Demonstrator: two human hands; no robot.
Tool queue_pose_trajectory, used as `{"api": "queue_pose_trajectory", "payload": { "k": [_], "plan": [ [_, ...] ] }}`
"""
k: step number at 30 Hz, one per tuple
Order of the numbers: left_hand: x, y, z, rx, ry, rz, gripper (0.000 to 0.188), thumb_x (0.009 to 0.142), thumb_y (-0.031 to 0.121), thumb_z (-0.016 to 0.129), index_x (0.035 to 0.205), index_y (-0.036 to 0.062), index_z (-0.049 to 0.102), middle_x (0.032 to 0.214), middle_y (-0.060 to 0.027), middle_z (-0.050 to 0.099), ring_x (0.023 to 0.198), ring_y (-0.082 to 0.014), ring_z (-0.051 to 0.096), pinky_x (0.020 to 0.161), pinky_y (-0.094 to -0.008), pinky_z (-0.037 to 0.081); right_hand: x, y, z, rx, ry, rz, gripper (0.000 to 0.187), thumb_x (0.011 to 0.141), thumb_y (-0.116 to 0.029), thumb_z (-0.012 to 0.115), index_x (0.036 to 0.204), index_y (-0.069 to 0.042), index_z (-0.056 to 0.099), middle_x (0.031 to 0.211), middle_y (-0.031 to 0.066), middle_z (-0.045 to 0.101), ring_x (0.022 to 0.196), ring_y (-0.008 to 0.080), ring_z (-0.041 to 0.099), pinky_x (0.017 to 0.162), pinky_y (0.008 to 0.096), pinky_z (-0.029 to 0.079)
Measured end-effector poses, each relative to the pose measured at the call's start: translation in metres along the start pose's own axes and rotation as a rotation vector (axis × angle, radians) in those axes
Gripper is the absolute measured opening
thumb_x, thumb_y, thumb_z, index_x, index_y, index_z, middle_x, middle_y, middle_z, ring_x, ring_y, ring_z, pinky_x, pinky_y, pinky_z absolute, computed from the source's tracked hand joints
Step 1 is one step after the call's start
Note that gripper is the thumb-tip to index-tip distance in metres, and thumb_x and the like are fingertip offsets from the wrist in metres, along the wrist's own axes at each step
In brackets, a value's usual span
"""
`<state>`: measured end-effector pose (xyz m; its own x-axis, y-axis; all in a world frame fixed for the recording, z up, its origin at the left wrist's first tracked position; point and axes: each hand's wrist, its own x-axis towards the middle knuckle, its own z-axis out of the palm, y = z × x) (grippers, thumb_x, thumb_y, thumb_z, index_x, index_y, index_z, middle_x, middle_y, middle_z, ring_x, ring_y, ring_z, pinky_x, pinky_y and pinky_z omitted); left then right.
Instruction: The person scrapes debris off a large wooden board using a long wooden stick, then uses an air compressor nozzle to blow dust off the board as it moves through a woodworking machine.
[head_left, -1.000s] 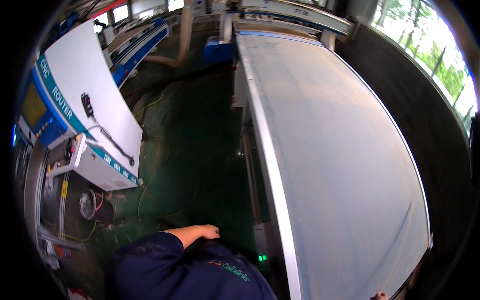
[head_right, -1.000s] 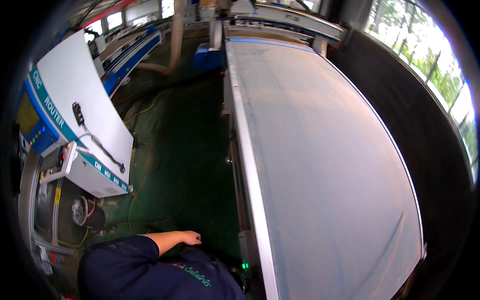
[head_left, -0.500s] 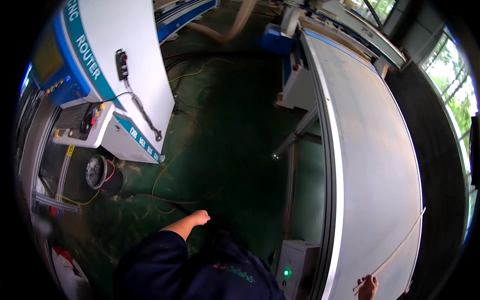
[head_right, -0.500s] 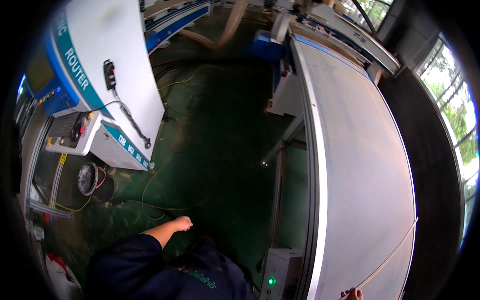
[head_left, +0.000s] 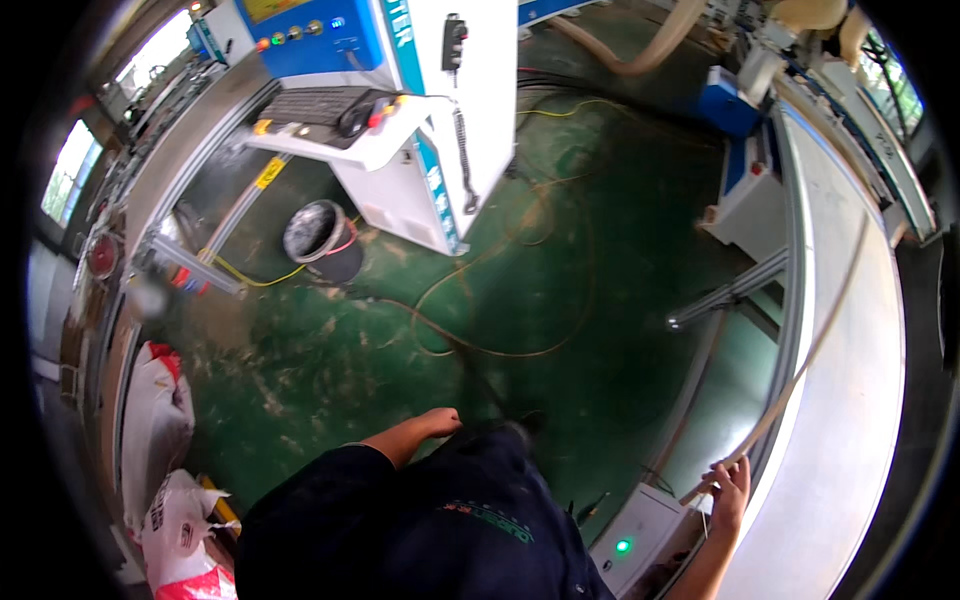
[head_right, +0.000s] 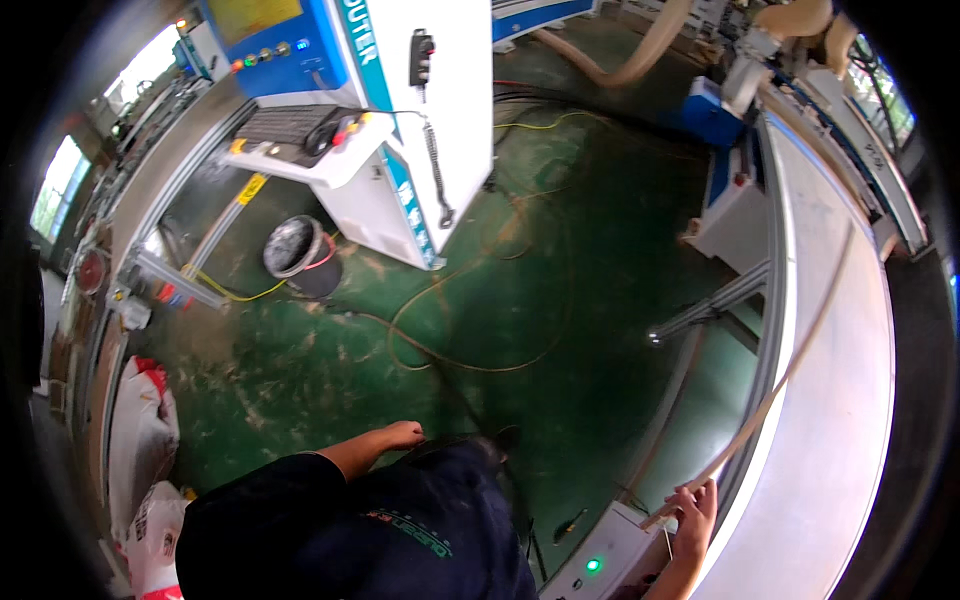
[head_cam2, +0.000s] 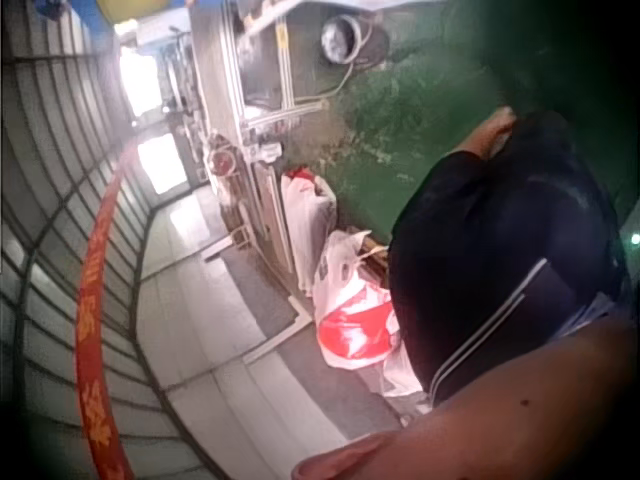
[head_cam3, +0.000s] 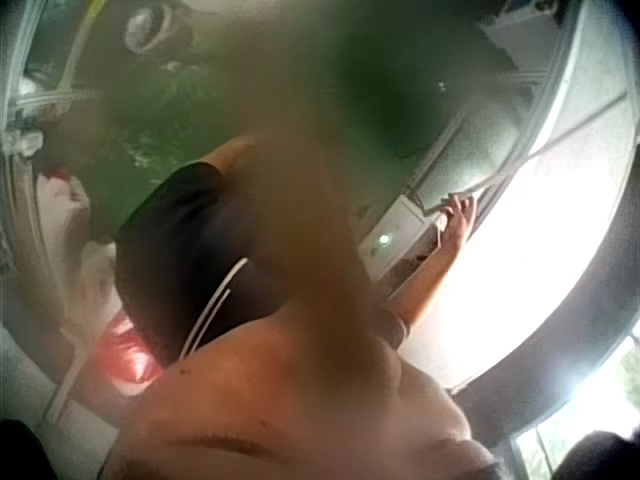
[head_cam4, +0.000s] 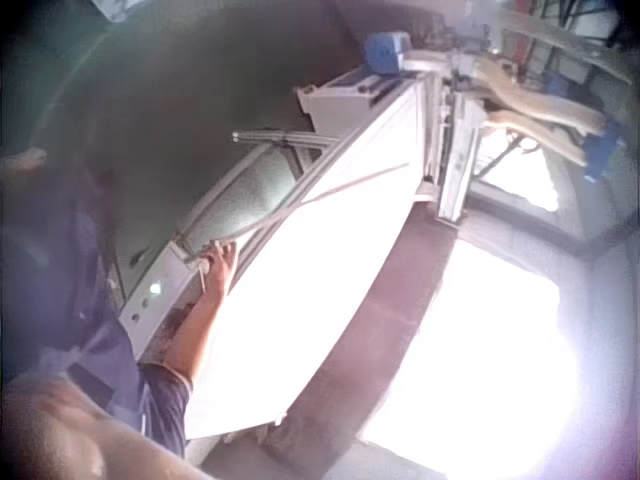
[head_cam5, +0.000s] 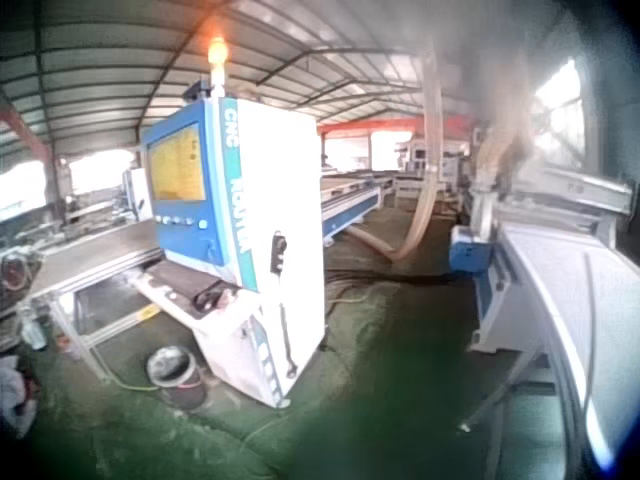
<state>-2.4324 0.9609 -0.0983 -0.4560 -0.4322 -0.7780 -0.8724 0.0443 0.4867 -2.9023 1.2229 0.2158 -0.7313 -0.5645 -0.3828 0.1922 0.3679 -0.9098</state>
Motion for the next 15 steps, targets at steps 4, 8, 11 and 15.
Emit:
{"api": "queue_pose_trajectory", "payload": {
  "k": [4,8,11,15],
  "plan": [
    [-0.071,-0.071,-0.023,-0.121,0.188,-0.067,0.029,0.079,0.030,0.057,0.079,0.0033,0.068,0.073,-0.0172,0.065,0.070,-0.0335,0.063,0.064,-0.0441,0.048,0.026,0.092,0.068,-0.102,-0.427,0.067,0.026,0.081,0.002,0.054,0.105,-0.004,0.051,0.077,0.0066,0.057,0.061,0.0167,0.058,0.054,0.0289,0.049],
    [-0.075,-0.179,-0.033,-0.084,0.102,-0.176,0.026,0.080,0.025,0.061,0.078,0.0003,0.067,0.072,-0.0184,0.065,0.065,-0.0333,0.062,0.063,-0.0441,0.048,0.013,0.172,0.142,0.001,-0.652,0.420,0.027,0.073,0.008,0.053,0.098,-0.002,0.054,0.076,0.0089,0.060,0.064,0.0184,0.060,0.055,0.0297,0.051],
    [-0.064,-0.195,-0.039,-0.194,0.127,-0.217,0.021,0.079,0.020,0.063,0.077,-0.0008,0.067,0.073,-0.0184,0.065,0.064,-0.0319,0.063,0.062,-0.0426,0.049,-0.005,0.222,0.177,-0.051,-0.687,0.649,0.026,0.075,0.009,0.054,0.098,-0.002,0.054,0.073,0.0086,0.059,0.061,0.0193,0.060,0.054,0.0302,0.050],
    [-0.033,-0.175,-0.074,-0.048,0.026,-0.072,0.018,0.081,0.018,0.063,0.081,0.0001,0.068,0.072,-0.0165,0.065,0.066,-0.0265,0.064,0.063,-0.0388,0.050,-0.008,0.270,0.174,-0.221,-0.661,0.775,0.020,0.079,0.005,0.060,0.098,-0.002,0.058,0.073,0.0086,0.062,0.061,0.0199,0.063,0.052,0.0312,0.051]
  ]
}}
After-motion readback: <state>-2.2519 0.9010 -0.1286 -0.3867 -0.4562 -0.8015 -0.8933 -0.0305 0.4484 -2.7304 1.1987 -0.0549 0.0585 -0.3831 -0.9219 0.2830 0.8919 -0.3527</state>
